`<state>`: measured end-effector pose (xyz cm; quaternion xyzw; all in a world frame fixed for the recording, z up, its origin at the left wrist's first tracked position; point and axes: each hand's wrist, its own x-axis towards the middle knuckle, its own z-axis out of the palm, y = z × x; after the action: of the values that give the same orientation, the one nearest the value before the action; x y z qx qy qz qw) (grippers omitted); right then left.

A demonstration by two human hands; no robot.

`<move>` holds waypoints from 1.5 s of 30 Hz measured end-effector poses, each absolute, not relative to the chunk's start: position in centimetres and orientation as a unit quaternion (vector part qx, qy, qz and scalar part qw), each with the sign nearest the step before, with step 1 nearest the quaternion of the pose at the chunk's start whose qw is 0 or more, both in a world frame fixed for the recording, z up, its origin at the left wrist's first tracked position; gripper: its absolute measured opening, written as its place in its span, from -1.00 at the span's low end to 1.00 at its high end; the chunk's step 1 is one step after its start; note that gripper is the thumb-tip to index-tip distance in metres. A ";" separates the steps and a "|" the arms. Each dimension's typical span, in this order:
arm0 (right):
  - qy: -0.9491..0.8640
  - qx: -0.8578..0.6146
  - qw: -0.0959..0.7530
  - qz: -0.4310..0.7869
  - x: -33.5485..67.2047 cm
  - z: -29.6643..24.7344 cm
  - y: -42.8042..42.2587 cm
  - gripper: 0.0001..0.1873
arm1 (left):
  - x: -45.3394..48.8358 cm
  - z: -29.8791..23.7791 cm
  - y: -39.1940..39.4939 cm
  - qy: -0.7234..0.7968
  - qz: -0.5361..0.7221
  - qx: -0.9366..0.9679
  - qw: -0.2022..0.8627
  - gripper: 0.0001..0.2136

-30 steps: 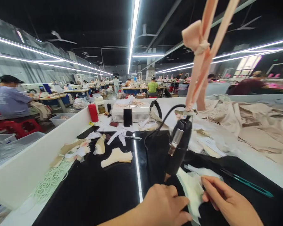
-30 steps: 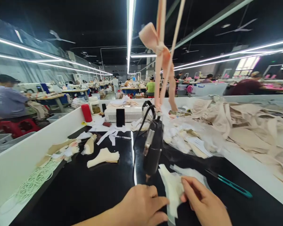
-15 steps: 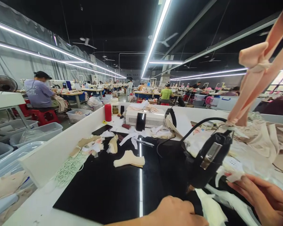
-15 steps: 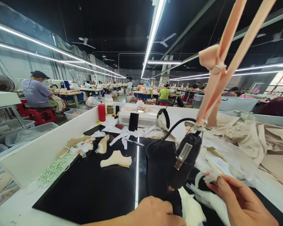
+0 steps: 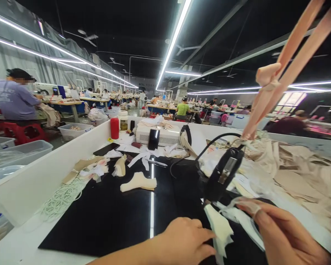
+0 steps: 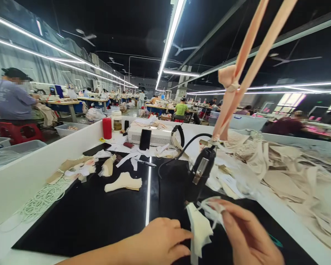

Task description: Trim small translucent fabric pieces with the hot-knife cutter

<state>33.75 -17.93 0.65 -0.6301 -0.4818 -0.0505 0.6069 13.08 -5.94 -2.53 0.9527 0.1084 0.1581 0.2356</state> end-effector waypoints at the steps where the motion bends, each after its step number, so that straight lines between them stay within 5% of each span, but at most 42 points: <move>1: -0.500 -0.613 0.610 -0.033 31.8 1.5 -18.3 -0.85 | 12.5 -1.7 -5.8 0.112 0.157 0.930 0.314 -0.73; 3: -0.579 -0.578 0.575 -0.003 29.0 2.7 -18.7 -0.87 | 11.4 -0.5 -5.2 0.138 0.142 0.821 0.535 -0.72; 5: -0.631 -0.550 0.547 0.022 27.3 3.4 -18.7 -0.85 | 10.3 0.2 -4.5 0.154 0.128 0.750 0.631 -0.65; 9: -0.692 -0.491 0.526 0.054 25.5 3.6 -17.7 -0.84 | 7.8 1.2 -3.4 0.174 0.116 0.657 0.724 -0.37; 12: -0.727 -0.448 0.517 0.067 24.1 3.6 -16.3 -0.84 | 6.1 1.9 -3.1 0.178 0.110 0.603 0.770 -0.35; 21: -0.649 -0.509 0.517 0.230 22.5 0.6 -14.6 -0.85 | 4.1 1.6 -2.1 0.219 0.125 0.513 0.821 -0.47; 25: -0.431 -0.561 0.593 0.384 20.7 0.1 -14.0 -0.54 | 3.4 1.2 -1.6 0.236 0.193 0.499 0.811 -0.47; 29: -0.357 -0.553 0.584 0.475 19.0 0.2 -12.9 -0.38 | 2.9 1.2 -1.3 0.240 0.228 0.502 0.799 -0.49; 45: -0.537 -0.544 0.413 0.494 20.3 1.3 -11.7 -0.49 | 1.9 2.1 -0.9 0.249 0.208 0.584 0.744 -0.56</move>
<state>20.34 -11.70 1.33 -0.5444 -0.5370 0.4944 0.4134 1.89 -0.86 2.08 0.5843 0.2493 0.2079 0.7438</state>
